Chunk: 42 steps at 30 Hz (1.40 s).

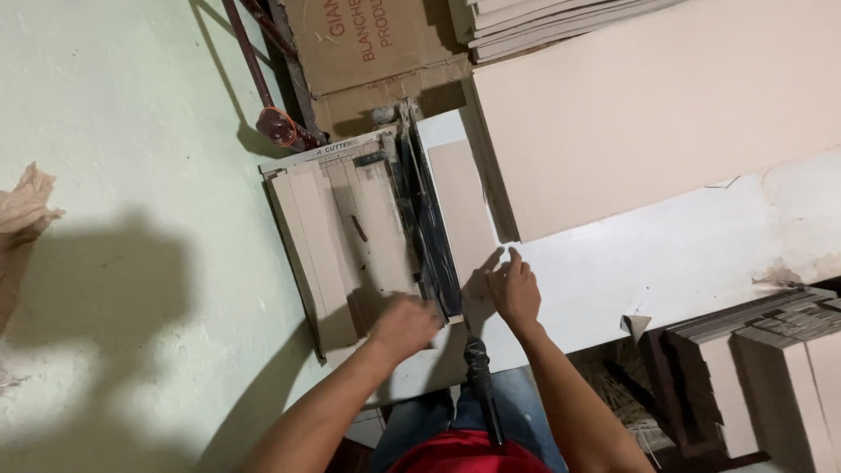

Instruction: Cutting sheets of cardboard using a manual paper cutter on a production floor.

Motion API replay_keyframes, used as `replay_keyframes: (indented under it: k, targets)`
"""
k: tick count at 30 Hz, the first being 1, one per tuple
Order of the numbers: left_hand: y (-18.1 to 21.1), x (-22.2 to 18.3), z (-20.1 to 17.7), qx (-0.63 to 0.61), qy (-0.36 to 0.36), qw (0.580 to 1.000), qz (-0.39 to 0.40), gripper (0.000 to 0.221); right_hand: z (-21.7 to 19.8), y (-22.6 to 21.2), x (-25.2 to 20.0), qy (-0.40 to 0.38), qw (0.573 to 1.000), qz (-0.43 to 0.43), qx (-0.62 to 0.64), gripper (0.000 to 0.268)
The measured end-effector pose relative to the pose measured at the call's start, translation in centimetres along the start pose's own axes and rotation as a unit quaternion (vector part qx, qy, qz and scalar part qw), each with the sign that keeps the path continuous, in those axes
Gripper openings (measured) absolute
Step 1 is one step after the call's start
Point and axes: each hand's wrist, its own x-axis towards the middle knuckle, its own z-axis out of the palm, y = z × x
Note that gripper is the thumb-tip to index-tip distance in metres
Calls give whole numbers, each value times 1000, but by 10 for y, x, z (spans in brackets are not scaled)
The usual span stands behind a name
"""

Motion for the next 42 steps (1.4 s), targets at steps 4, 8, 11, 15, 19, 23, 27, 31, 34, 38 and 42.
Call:
replay_keyframes:
  k: [4,8,11,15,19,23,27,31,34,38,42]
  targets:
    - [-35,-44,-20,50,-133,987,-81,17,27,7,28,1,1000,17,26,60]
    - [-62,-73,-16,72,-152,981,-97,11,47,32,54,-8,999,0,52,39]
    - [-64,-78,-37,110,-175,977,-58,13,26,13,40,-50,993,17,106,48]
    - [-60,-83,-46,114,-182,975,-51,11,31,18,53,-56,987,15,153,38]
    - [-58,-81,-68,113,-195,972,-63,11,11,9,32,-73,960,17,269,32]
    - [-59,-70,-85,-99,-70,902,-414,62,29,27,33,-15,945,53,324,23]
    - [-71,-57,-69,-319,76,683,-653,109,6,12,30,16,946,29,324,20]
    - [-80,-49,-72,-404,99,596,-687,103,-13,17,11,32,938,-1,344,28]
    - [-84,-49,-70,-386,101,616,-679,91,5,44,-1,28,926,-3,377,26]
    - [-86,-49,-67,-333,61,667,-663,84,34,56,-13,-9,927,-13,375,28]
    - [-82,-44,-55,-295,81,690,-656,93,23,15,-2,-15,961,-22,276,32]
